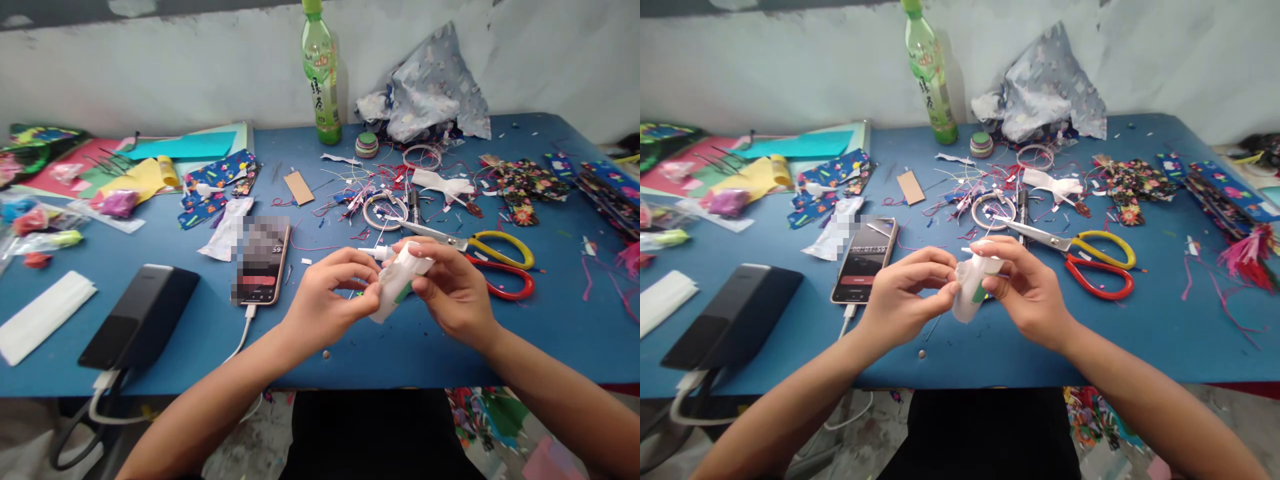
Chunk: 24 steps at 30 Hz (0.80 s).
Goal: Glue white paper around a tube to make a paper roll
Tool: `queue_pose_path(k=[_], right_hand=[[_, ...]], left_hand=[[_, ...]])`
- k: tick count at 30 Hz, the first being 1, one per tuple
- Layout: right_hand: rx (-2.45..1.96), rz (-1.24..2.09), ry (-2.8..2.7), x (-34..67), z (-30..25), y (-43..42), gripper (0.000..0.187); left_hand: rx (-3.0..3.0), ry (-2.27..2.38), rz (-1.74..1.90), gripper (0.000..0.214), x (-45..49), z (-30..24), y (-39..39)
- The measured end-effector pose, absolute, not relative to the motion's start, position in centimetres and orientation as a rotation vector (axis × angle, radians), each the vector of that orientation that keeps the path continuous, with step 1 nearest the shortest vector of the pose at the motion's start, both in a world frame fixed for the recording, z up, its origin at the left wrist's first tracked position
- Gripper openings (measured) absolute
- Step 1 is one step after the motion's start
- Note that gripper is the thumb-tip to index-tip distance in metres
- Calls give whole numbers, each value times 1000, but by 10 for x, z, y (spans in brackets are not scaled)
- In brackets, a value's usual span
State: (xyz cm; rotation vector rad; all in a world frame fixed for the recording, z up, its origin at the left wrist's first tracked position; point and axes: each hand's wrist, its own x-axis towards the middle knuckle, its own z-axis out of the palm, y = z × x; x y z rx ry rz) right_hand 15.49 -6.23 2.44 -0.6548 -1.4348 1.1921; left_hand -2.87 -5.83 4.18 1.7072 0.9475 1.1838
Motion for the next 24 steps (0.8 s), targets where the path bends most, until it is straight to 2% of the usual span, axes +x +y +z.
queue_pose_path(k=[9,17,24], right_hand=[[-655,1367,-1330,155,23,-62,26],[-682,1052,-1399,149,26,-63,30],[-670,1020,-1437,148,26,-63,30]], left_hand=[[1461,897,1107,7,-30,39,-57],[1489,895,1271,5,-25,32,-61],[1599,978,1373,6,-22,30,-64]])
